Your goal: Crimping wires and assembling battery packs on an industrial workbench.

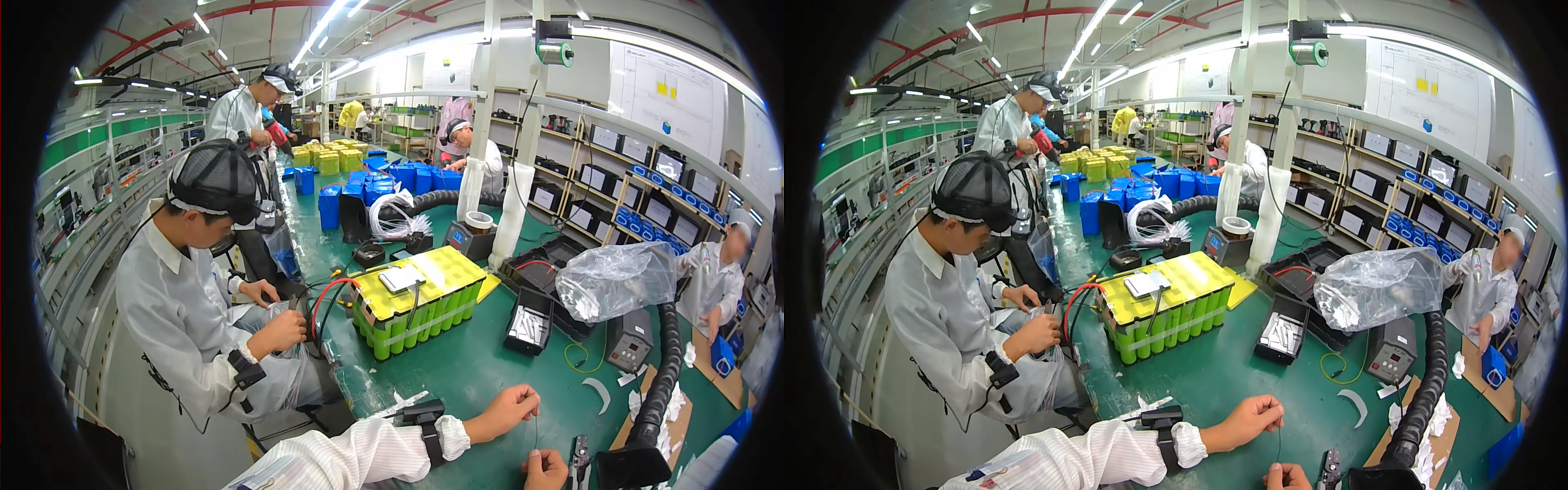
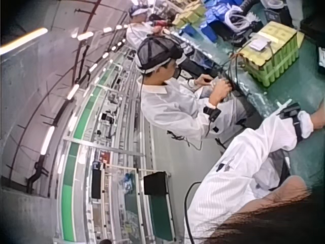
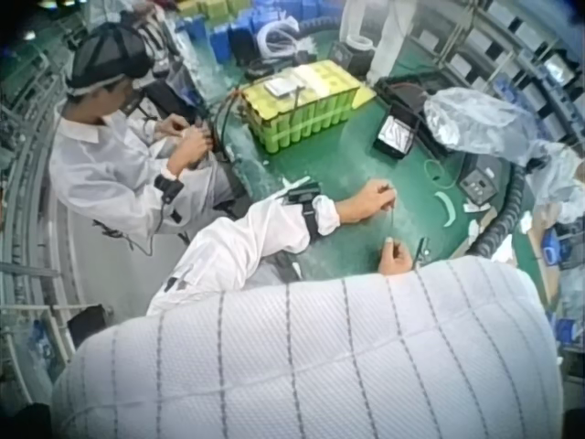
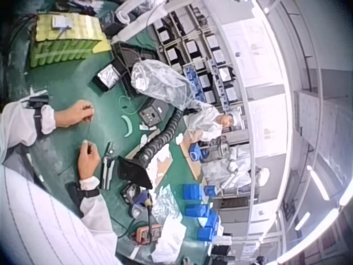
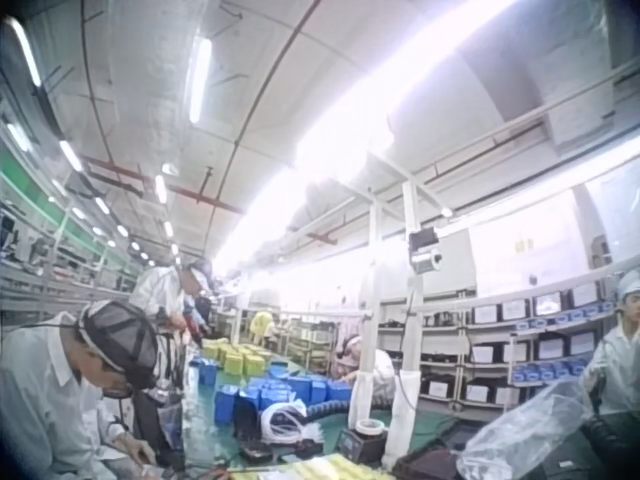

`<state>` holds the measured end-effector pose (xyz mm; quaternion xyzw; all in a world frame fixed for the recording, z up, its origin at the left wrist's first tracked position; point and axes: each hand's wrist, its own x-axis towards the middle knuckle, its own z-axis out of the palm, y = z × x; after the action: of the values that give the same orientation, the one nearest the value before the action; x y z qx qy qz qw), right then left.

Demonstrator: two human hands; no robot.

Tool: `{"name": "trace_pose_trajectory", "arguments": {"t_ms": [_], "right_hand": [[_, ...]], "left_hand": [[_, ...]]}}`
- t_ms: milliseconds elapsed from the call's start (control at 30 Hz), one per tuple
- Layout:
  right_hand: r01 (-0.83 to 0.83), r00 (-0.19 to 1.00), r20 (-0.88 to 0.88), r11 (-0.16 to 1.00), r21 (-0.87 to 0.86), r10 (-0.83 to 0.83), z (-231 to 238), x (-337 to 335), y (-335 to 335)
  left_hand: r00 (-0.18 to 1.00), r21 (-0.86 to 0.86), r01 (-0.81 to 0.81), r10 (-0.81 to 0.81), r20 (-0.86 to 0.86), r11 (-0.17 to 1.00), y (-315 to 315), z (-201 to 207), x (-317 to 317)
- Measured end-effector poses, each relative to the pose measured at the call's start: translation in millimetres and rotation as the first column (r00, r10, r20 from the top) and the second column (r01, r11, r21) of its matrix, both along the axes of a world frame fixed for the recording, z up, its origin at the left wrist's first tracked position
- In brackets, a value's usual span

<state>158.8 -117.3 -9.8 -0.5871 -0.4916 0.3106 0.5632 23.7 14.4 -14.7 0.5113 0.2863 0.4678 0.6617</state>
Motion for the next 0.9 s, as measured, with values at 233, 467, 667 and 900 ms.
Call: {"name": "trace_pose_trajectory", "arguments": {"t_ms": [233,467,667,900], "right_hand": [[-0.025,0.998,0.058,0.999,0.021,0.023,3.2,-1.4,-4.1],[-0.013,1.0,-0.01,1.0,0.006,0.013,0.1,-1.3,-1.8],[-0.026,1.0,-0.014,1.0,-0.009,0.026,-4.7,3.0,0.6],[-0.02,0.999,-0.044,1.0,-0.013,0.02,-4.9,-0.6,-0.6]], "left_hand": [[1.0,-0.011,0.013,-0.013,0.008,1.0,-1.4,-3.2,-0.2],[1.0,-0.02,0.01,-0.01,-0.01,1.0,-1.6,-1.4,0.6],[1.0,0.008,0.011,-0.011,0.009,1.0,0.4,-1.7,2.2],[0.999,-0.033,0.027,-0.028,-0.02,0.999,-1.5,0.9,-1.1]]}}
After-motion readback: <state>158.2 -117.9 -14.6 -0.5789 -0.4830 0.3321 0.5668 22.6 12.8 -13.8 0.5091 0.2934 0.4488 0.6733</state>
